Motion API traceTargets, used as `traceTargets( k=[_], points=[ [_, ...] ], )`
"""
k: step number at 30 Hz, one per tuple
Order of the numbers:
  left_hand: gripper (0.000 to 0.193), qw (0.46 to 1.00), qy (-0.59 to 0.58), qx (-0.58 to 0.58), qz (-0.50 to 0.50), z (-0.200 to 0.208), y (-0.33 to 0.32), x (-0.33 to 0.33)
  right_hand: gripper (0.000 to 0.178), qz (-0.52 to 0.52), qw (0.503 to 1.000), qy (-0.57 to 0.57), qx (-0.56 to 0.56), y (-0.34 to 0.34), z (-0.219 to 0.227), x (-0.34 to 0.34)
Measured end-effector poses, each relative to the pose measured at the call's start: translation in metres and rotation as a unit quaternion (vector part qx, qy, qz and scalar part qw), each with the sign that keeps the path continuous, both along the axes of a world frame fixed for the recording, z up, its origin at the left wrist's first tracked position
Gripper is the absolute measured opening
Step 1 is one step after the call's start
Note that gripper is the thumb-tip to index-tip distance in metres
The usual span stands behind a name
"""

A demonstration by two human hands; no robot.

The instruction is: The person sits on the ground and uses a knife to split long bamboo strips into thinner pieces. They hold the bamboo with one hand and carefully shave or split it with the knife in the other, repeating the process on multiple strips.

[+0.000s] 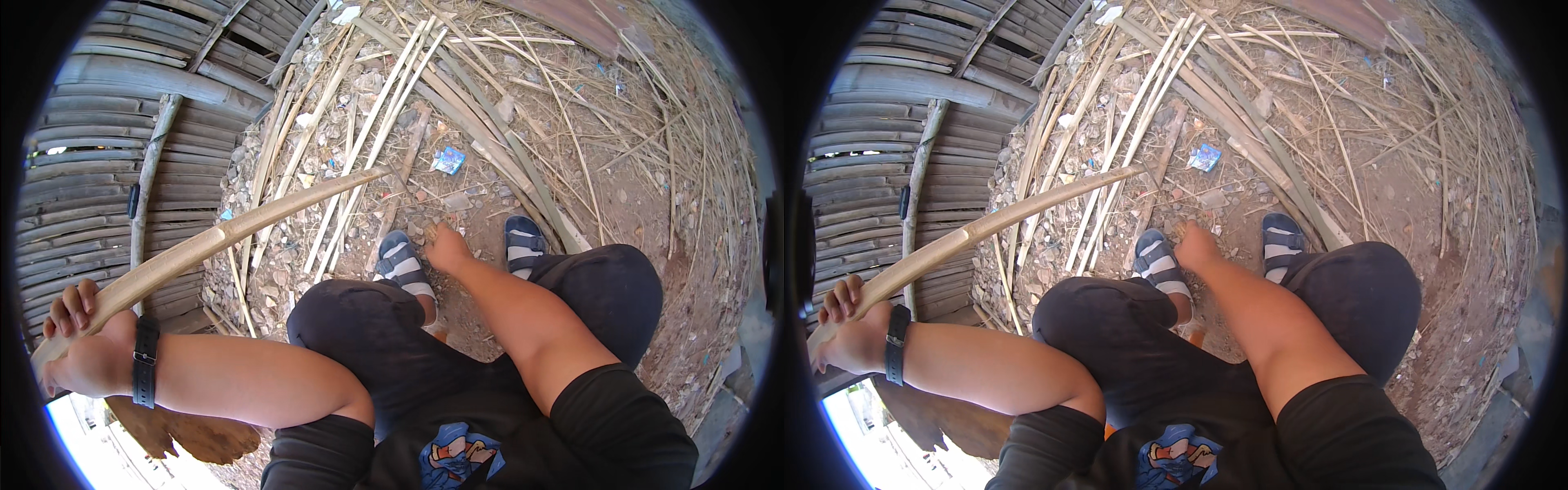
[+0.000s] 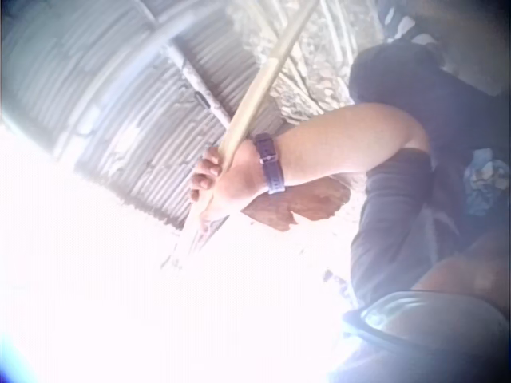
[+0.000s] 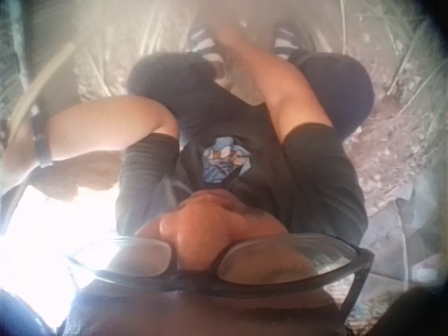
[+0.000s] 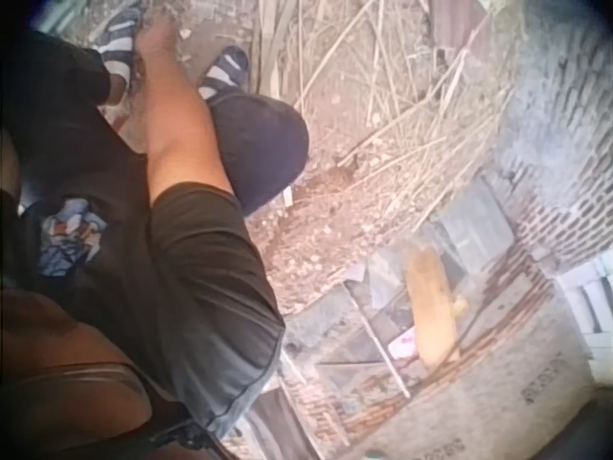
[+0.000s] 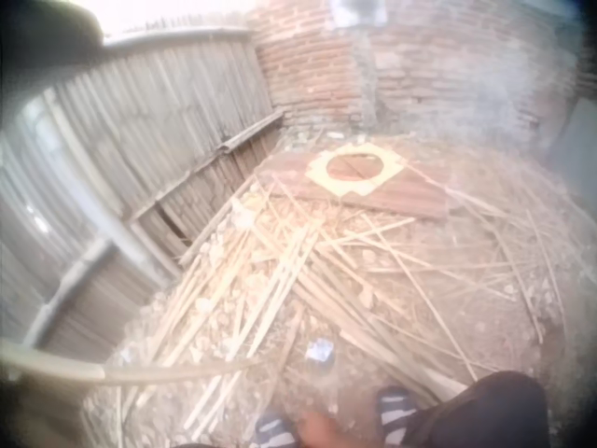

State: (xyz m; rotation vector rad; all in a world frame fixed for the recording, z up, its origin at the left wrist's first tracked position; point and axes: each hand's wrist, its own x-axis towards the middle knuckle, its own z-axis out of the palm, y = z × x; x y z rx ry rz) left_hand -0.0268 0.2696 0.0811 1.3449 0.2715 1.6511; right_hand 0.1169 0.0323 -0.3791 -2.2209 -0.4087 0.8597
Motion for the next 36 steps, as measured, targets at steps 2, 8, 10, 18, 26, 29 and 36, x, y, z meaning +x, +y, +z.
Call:
traceTargets(
  k=[2, 8, 10, 18, 26, 29, 36],
  points=[
    [0.054, 1.000, 0.003, -0.001, -0.001, -0.001, 0.002, 0.000, 0.039, -0.001, 1.000, 0.016, -0.002, 0.003, 0.007, 0.001],
    [0.051, 1.000, 0.007, -0.008, -0.028, 0.001, 0.014, -0.007, 0.035, 0.078, 0.976, -0.016, 0.203, 0.052, 0.100, -0.018],
    [0.052, 0.999, 0.000, -0.012, -0.051, 0.002, 0.015, -0.008, 0.036, 0.093, 0.972, -0.027, 0.212, 0.050, 0.094, -0.022],
    [0.059, 0.999, 0.004, -0.010, 0.042, -0.003, 0.013, 0.002, 0.040, -0.001, 1.000, 0.013, -0.023, -0.002, 0.004, 0.013],
    [0.045, 0.998, -0.001, -0.003, -0.065, -0.003, 0.022, -0.010, 0.040, 0.098, 0.956, -0.025, 0.277, 0.063, 0.121, -0.007],
    [0.045, 0.998, 0.000, 0.008, -0.059, -0.002, 0.019, -0.008, 0.041, 0.090, 0.967, -0.031, 0.236, 0.052, 0.087, -0.007],
    [0.064, 0.999, -0.004, 0.000, -0.048, -0.003, 0.017, -0.004, 0.038, 0.000, 0.999, 0.007, 0.047, 0.019, 0.024, 0.008]
  ],
)
